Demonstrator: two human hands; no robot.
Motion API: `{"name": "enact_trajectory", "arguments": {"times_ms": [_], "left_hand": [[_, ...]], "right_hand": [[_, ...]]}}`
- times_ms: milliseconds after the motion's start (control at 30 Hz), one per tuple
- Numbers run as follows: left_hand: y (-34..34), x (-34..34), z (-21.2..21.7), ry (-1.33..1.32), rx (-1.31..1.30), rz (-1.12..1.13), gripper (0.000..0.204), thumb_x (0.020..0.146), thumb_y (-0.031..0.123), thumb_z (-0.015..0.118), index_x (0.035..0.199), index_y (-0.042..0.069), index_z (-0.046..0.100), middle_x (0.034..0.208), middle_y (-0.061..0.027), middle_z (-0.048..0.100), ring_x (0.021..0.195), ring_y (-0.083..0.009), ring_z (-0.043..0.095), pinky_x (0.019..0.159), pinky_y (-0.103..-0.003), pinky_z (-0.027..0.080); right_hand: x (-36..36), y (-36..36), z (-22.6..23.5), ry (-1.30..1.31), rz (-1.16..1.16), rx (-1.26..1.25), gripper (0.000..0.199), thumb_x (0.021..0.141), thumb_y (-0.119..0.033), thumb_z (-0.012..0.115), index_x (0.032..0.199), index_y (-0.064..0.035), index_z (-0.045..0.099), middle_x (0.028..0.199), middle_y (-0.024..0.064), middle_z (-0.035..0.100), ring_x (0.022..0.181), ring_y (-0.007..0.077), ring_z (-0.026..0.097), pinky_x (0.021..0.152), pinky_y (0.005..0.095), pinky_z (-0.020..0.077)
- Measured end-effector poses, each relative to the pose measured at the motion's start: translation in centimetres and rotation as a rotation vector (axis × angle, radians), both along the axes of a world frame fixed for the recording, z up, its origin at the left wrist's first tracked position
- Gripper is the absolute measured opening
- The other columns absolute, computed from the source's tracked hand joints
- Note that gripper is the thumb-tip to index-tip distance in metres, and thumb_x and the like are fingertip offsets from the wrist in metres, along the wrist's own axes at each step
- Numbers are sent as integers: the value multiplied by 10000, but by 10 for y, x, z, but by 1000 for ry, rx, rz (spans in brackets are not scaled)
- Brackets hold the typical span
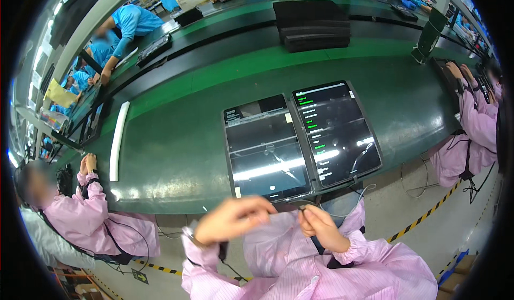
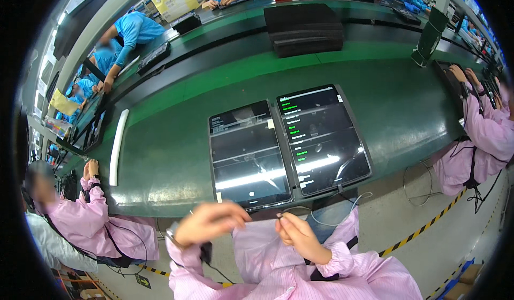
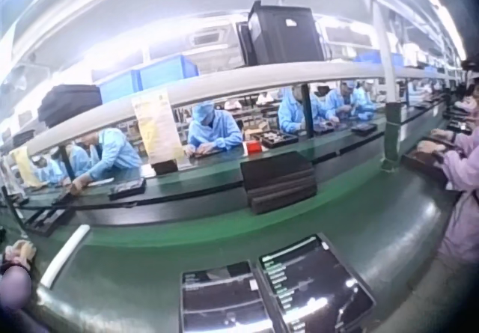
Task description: The recorder interacts with tablet screens to test software and system settings on a production line.
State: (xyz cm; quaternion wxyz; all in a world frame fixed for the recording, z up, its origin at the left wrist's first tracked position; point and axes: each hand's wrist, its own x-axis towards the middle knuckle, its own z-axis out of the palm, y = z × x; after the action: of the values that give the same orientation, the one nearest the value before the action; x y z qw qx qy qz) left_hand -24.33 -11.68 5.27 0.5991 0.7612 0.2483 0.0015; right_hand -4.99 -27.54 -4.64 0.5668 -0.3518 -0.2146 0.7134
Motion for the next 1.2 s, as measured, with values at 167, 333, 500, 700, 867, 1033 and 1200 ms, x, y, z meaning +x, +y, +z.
{"name": "enact_trajectory", "arguments": {"times_ms": [167, 333, 500, 700, 867, 1033, 1200], "left_hand": [[118, 15, -34, -95, 842, 604, 296, 922, 265, 557, 1074, 15, 603, 1026, -86, 654, 964, -174, 603, 846, -310, 451], [166, 35, -74, -108, 764, 547, 483, 932, 387, 503, 1199, -12, 559, 1201, -200, 581, 1179, -316, 511, 1000, -372, 378], [173, 46, -69, 23, 666, 478, 544, 942, 448, 450, 1218, -11, 547, 1252, -207, 545, 1179, -339, 501, 999, -384, 382], [167, 46, -74, 5, 826, 490, 569, 907, 481, 499, 1195, -5, 562, 1238, -205, 554, 1172, -331, 510, 985, -389, 396], [158, 54, -59, 61, 811, 482, 623, 873, 510, 540, 1200, -19, 555, 1243, -218, 546, 1194, -338, 494, 994, -392, 391], [160, 42, -63, 53, 824, 456, 646, 874, 482, 555, 1260, -34, 505, 1303, -249, 491, 1251, -362, 439, 1045, -400, 339], [108, 28, -31, -97, 1001, 520, 591, 876, 268, 608, 1336, -39, 401, 1354, -238, 437, 1293, -365, 381, 1074, -410, 285]], "right_hand": [[-32, 12, -7, 121, 54, -31, 234, 1031, -194, 316, 972, -19, 461, 661, -3, 351, 560, 93, 346, 536, 226, 307], [-50, 24, -10, 168, -9, -63, 233, 1030, -203, 321, 980, -25, 464, 684, 13, 390, 602, 117, 386, 575, 240, 335], [-50, 30, -8, 148, -37, -72, 241, 1029, -229, 315, 978, -54, 473, 669, 5, 409, 584, 119, 375, 647, 262, 353], [-53, 39, -4, 243, -34, -94, 245, 1030, -232, 315, 971, -51, 469, 655, -8, 391, 570, 104, 359, 641, 257, 346], [-47, 43, -11, 309, 3, -63, 260, 1029, -235, 325, 941, -42, 476, 643, -10, 377, 541, 101, 327, 607, 248, 340], [-31, 44, -14, 107, 130, 24, 277, 1023, -218, 354, 974, -2, 520, 730, 41, 543, 636, 132, 507, 648, 262, 420], [33, 19, 25, -1201, -17, 507, 172, 859, -114, 619, 1006, -31, 581, 900, 78, 658, 833, 185, 634, 736, 306, 460]]}}
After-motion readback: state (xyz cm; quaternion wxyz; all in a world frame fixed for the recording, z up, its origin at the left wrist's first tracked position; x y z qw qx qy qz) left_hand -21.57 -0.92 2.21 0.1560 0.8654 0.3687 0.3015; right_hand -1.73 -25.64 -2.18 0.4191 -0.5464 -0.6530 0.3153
